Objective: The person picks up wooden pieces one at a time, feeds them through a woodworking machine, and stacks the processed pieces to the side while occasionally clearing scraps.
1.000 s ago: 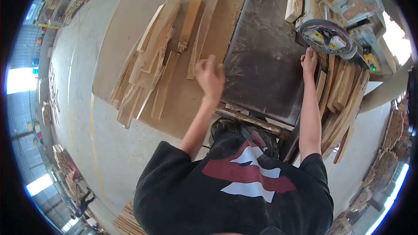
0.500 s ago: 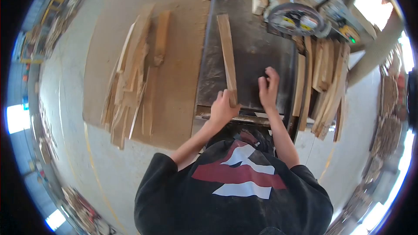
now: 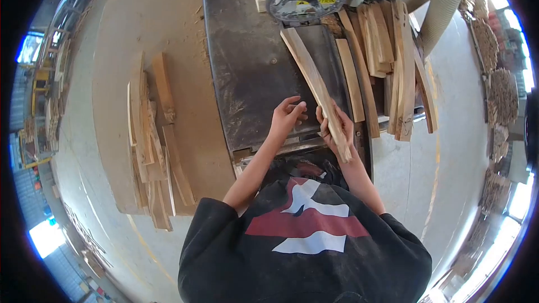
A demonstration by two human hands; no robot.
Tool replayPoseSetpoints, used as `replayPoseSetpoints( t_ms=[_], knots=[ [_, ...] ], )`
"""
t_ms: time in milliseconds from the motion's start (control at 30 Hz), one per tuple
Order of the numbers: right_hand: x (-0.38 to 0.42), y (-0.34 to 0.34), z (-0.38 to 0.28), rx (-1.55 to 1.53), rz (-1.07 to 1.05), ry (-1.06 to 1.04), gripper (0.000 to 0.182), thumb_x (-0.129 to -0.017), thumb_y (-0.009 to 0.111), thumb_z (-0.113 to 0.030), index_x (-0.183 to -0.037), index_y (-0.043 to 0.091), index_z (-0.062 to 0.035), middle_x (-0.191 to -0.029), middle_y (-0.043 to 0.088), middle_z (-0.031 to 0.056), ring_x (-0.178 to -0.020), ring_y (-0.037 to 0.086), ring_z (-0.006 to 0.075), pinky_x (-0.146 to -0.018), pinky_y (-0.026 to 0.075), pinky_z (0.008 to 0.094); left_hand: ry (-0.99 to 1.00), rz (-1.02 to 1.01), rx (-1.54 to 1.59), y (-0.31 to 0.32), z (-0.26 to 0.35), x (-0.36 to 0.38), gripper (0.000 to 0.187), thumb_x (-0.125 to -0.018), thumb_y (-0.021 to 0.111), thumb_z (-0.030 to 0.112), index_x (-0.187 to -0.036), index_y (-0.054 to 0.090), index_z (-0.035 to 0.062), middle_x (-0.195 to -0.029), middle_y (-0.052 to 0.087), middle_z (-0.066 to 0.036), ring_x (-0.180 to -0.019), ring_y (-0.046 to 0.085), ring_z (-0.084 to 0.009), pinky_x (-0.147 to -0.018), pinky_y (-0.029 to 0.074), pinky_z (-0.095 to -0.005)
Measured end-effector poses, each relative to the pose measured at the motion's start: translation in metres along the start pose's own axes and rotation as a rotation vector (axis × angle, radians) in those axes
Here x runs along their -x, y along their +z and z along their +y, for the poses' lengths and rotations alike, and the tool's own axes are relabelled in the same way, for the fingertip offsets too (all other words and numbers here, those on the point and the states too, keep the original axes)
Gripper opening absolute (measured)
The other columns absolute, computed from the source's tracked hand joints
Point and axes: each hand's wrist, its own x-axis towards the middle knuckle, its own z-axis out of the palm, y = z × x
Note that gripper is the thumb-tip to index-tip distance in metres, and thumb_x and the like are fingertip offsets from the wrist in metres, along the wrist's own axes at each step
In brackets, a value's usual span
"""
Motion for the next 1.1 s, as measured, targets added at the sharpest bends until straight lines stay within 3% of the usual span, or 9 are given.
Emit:
replayPoseSetpoints(
  t_ms=[67,200,333,400,467,633,733,900,1100],
  knots=[
    [0.005,0.001,-0.002,-0.187,-0.011,0.041,0.042,-0.104,0.059,-0.021,-0.142,0.051,-0.0050,-0.134,0.059,0.0173,-0.129,0.057,0.0312,-0.091,0.063,0.0324,-0.006,-0.018,-0.048,0.006,-0.001,-0.010,0.041,-0.101,0.067,0.025,-0.132,0.060,-0.0009,-0.097,0.074,-0.011,-0.077,0.073,-0.0161,-0.059,0.052,-0.0254],
    [0.010,-0.006,-0.007,0.048,0.084,-0.076,0.043,-0.102,0.063,-0.018,-0.141,0.052,-0.0042,-0.136,0.059,0.0169,-0.127,0.059,0.0303,-0.090,0.062,0.0343,0.006,-0.042,-0.012,0.005,-0.001,-0.019,0.043,-0.102,0.065,0.030,-0.132,0.061,-0.0003,-0.091,0.072,-0.009,-0.073,0.069,-0.0144,-0.060,0.052,-0.0279],
    [0.003,-0.006,0.000,1.406,0.262,-0.598,0.053,-0.090,0.076,-0.010,-0.139,0.054,-0.0031,-0.138,0.059,0.0153,-0.123,0.062,0.0274,-0.093,0.057,0.0358,-0.088,0.003,-0.024,0.001,0.000,-0.027,0.045,-0.102,0.064,0.032,-0.133,0.059,-0.0008,-0.073,0.063,-0.002,-0.061,0.058,-0.0092,-0.053,0.045,-0.0284],
    [0.003,-0.001,0.006,1.898,0.206,-0.812,0.057,-0.081,0.081,-0.004,-0.133,0.058,-0.0043,-0.142,0.056,0.0184,-0.130,0.056,0.0362,-0.107,0.048,0.0416,-0.104,0.025,-0.014,0.015,-0.005,-0.032,0.048,-0.103,0.064,0.033,-0.136,0.058,-0.0009,-0.069,0.061,-0.001,-0.059,0.055,-0.0082,-0.052,0.043,-0.0287],
    [0.001,-0.009,0.013,2.099,0.164,-0.796,0.056,-0.080,0.081,-0.006,-0.132,0.059,-0.0062,-0.145,0.051,0.0190,-0.134,0.051,0.0413,-0.109,0.045,0.0453,0.114,0.162,-0.176,0.026,-0.009,-0.036,0.057,-0.102,0.063,0.035,-0.146,0.050,0.0000,-0.068,0.060,-0.001,-0.058,0.056,-0.0085,-0.051,0.041,-0.0285],
    [0.001,-0.013,0.010,2.289,-0.023,-0.906,0.046,-0.086,0.071,-0.001,-0.131,0.059,-0.0059,-0.146,0.051,0.0198,-0.135,0.049,0.0428,-0.110,0.045,0.0490,0.250,0.044,-0.656,0.051,0.005,-0.057,0.078,-0.091,0.073,0.032,-0.152,0.040,-0.0029,-0.068,0.069,-0.018,-0.063,0.072,-0.0286,-0.059,0.052,-0.0398],
    [-0.006,-0.015,0.009,2.327,-0.042,-0.907,0.044,-0.089,0.063,0.004,-0.132,0.059,-0.0056,-0.143,0.054,0.0210,-0.136,0.049,0.0431,-0.110,0.044,0.0502,0.298,0.098,-0.593,0.060,0.005,-0.080,0.073,-0.091,0.071,0.028,-0.152,0.042,-0.0012,-0.069,0.069,-0.019,-0.064,0.072,-0.0292,-0.059,0.052,-0.0404],
    [-0.031,-0.014,0.001,2.332,-0.086,-0.904,0.050,-0.088,0.054,0.012,-0.134,0.059,-0.0070,-0.145,0.055,0.0156,-0.139,0.047,0.0409,-0.113,0.042,0.0540,0.334,0.149,-0.514,0.063,0.012,-0.117,0.071,-0.091,0.071,0.026,-0.151,0.044,-0.0002,-0.067,0.068,-0.016,-0.061,0.071,-0.0285,-0.059,0.053,-0.0397],
    [-0.073,0.008,-0.012,2.462,-0.054,-0.839,0.050,-0.087,0.053,0.012,-0.131,0.062,-0.0091,-0.143,0.059,0.0107,-0.142,0.045,0.0380,-0.115,0.040,0.0548,0.247,0.044,-0.467,0.049,0.036,-0.173,0.072,-0.093,0.073,0.026,-0.155,0.043,0.0059,-0.069,0.070,-0.010,-0.060,0.065,-0.0113,-0.056,0.052,-0.0338]
  ],
)
